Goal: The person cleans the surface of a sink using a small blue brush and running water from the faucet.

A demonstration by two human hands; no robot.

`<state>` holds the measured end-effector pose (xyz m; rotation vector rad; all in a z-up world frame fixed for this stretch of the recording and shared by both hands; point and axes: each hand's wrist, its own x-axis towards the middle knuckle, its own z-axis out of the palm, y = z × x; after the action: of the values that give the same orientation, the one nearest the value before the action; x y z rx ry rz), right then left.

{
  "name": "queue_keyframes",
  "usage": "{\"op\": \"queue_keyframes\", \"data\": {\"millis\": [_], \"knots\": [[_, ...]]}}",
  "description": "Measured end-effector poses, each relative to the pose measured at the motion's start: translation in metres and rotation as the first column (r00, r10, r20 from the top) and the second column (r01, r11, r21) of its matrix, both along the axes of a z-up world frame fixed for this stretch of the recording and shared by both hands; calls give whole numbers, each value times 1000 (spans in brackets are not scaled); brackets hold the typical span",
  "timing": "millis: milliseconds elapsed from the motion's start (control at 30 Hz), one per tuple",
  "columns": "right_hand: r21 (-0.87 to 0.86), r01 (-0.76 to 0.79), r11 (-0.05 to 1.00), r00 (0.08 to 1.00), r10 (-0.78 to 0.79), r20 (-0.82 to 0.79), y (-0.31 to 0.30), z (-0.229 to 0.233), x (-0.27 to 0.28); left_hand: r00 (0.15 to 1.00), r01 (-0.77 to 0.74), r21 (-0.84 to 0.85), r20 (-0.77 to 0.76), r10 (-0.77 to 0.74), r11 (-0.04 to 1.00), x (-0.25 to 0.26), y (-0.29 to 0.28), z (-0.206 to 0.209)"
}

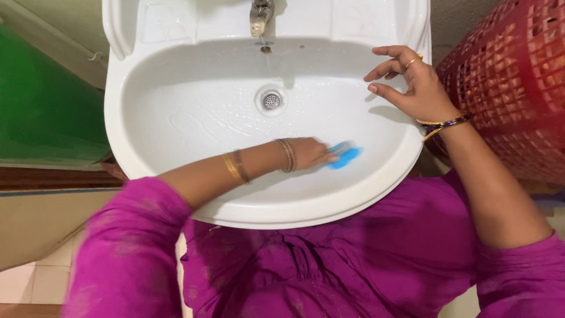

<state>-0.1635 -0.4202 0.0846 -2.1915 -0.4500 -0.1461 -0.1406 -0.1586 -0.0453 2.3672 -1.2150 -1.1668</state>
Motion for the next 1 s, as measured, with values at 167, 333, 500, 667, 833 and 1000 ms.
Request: {"op": "queue_keyframes", "data": {"millis": [167, 333, 500, 667, 833, 1000], "knots": [[-7, -12, 1000, 999, 12, 30, 0, 0, 1, 966, -110, 258, 255, 43, 960, 61, 85, -2], [21, -19, 1000, 1000, 18, 20, -1, -2, 1, 994, 32, -37, 104, -28, 999, -2, 20, 15], [60, -49, 997, 999, 49, 11, -4, -4, 0, 961, 252, 11, 115, -251, 968, -28, 41, 62], [49, -59, 997, 998, 59, 3, -4, -2, 1, 964, 72, 332, 218, -151, 941, 27, 138, 39], [19, -62, 998, 998, 62, 31, -3, -4, 2, 954, -271, 249, 199, 225, 930, 20, 96, 6], [6, -50, 999, 998, 50, 43, 0, -6, 2, 975, -182, -143, 105, 198, 973, -29, -51, 19]]}}
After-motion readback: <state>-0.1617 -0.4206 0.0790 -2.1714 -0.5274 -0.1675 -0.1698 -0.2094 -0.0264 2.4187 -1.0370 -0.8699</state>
